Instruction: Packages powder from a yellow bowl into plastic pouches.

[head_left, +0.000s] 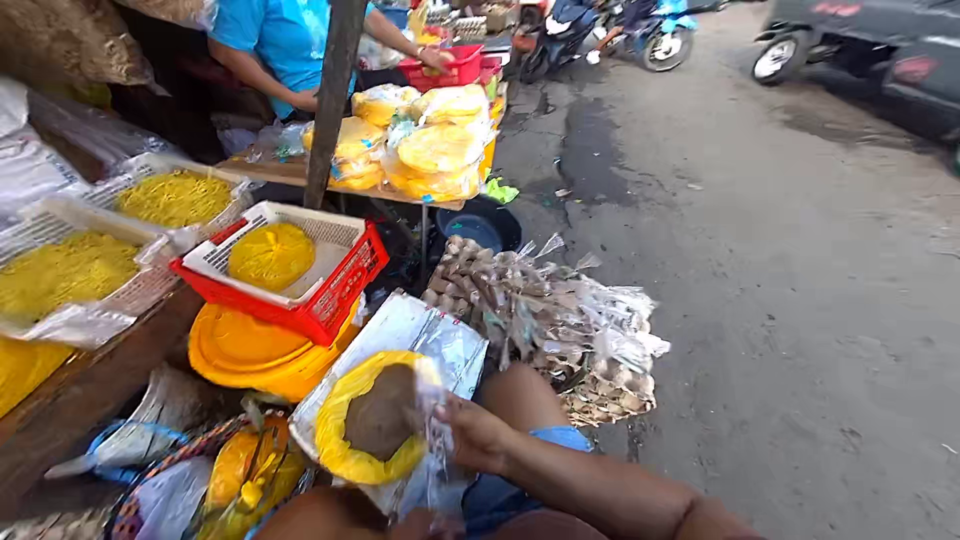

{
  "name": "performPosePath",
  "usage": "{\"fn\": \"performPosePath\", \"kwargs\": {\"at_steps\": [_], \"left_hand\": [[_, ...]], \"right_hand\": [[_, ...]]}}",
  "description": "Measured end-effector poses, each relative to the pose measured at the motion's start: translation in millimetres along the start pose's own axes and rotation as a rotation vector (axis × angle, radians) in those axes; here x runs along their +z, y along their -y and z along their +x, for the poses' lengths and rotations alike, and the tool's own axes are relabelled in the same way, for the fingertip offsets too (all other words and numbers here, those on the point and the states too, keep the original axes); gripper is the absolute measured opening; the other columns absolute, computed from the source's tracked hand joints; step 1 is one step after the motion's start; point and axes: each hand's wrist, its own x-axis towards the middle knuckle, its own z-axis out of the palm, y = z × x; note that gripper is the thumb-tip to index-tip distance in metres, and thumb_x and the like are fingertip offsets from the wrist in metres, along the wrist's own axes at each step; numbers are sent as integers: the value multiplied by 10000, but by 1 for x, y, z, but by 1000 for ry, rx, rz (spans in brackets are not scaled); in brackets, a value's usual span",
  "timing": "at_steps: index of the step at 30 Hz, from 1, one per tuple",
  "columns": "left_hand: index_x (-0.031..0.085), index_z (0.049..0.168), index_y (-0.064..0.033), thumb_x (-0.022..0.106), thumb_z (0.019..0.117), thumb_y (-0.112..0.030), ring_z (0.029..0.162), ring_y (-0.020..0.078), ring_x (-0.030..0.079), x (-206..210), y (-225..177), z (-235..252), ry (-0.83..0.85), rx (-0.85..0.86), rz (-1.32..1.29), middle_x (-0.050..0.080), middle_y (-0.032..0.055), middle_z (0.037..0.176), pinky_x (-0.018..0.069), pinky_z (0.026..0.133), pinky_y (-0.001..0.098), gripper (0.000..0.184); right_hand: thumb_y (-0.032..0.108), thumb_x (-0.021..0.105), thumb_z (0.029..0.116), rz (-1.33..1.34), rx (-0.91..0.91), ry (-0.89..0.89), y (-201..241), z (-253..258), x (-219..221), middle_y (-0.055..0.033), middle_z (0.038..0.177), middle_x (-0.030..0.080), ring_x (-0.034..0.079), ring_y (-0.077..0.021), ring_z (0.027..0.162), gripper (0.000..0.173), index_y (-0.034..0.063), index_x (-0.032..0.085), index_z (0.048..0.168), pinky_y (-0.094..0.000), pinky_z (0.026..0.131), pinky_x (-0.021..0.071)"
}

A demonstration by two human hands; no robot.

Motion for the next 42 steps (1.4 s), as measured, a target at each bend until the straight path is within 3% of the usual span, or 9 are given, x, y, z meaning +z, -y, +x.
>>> {"fn": "performPosePath", "kwargs": {"at_steps": [3,11,18,23,28,31,34,38,42], "left_hand": [[744,1083,46,536,1053,-168,995,104,700,-22,37,-14,70,48,88,755,127,1048,537,959,300,300],[743,1048,40,506,1059,-148,986,11,674,-39,47,-20,88,-184,-75,759,49,1057,527,950,253,302],[637,1287,37,621,1011,-161,1079,140,679,-41,42,-5,-1,-398,-110,701,135,1201,540,988,336,340],[703,1116,31,607,1030,-172,913,118,683,-29,36,24,-196,-461,-53,718,108,1033,559,899,322,240],[545,1208,97,481,1044,-23,835,172,730,-53,62,8,-795,-241,-297,697,139,1078,633,768,342,214],[475,1218,37,518,1036,-19,578,68,578,-74,73,11,-1103,-201,-424,629,47,840,508,534,211,196],[476,1284,32,692,958,-63,539,39,470,-89,83,18,-1169,-345,-352,579,50,841,395,474,187,403],[453,1403,14,755,939,-235,782,168,547,-94,98,28,-999,-657,-166,606,176,1132,458,648,335,607],[578,1301,77,637,1013,-155,1096,273,654,-98,80,48,-944,-590,-5,663,235,1193,507,989,442,374]], "right_hand": [[269,750,913,-60,176,162,-23,-3,-8,-8,1178,699,676,-122,1040,668,93,425,1470,-309,932,554],[76,430,1082,-198,67,-251,-19,23,6,-45,996,742,719,-139,919,246,-22,580,1250,-323,872,594],[14,524,1040,-309,-5,-396,-8,29,5,-85,955,752,729,-135,857,133,-37,629,1103,-294,808,607],[55,607,988,-587,-130,-324,-25,44,8,-49,953,726,674,-93,872,111,-13,695,992,-284,818,565],[229,697,963,-1420,-204,-9,1,56,-36,-188,1257,684,651,-267,1175,391,-26,675,1259,-426,1032,516],[186,719,937,-1838,-22,278,-24,42,-53,-212,1371,621,542,-423,1318,364,63,698,1278,-621,1074,421],[44,650,934,-2010,-344,203,-57,33,-72,-185,1222,702,654,-420,1154,228,89,762,1128,-598,899,534],[-5,625,912,-1996,-582,7,-62,35,-77,-135,1025,759,718,-371,974,210,77,787,1017,-541,773,570],[27,611,941,-2001,-411,109,-54,36,-74,-176,1196,715,675,-408,1102,284,89,755,1178,-575,877,549]]}}
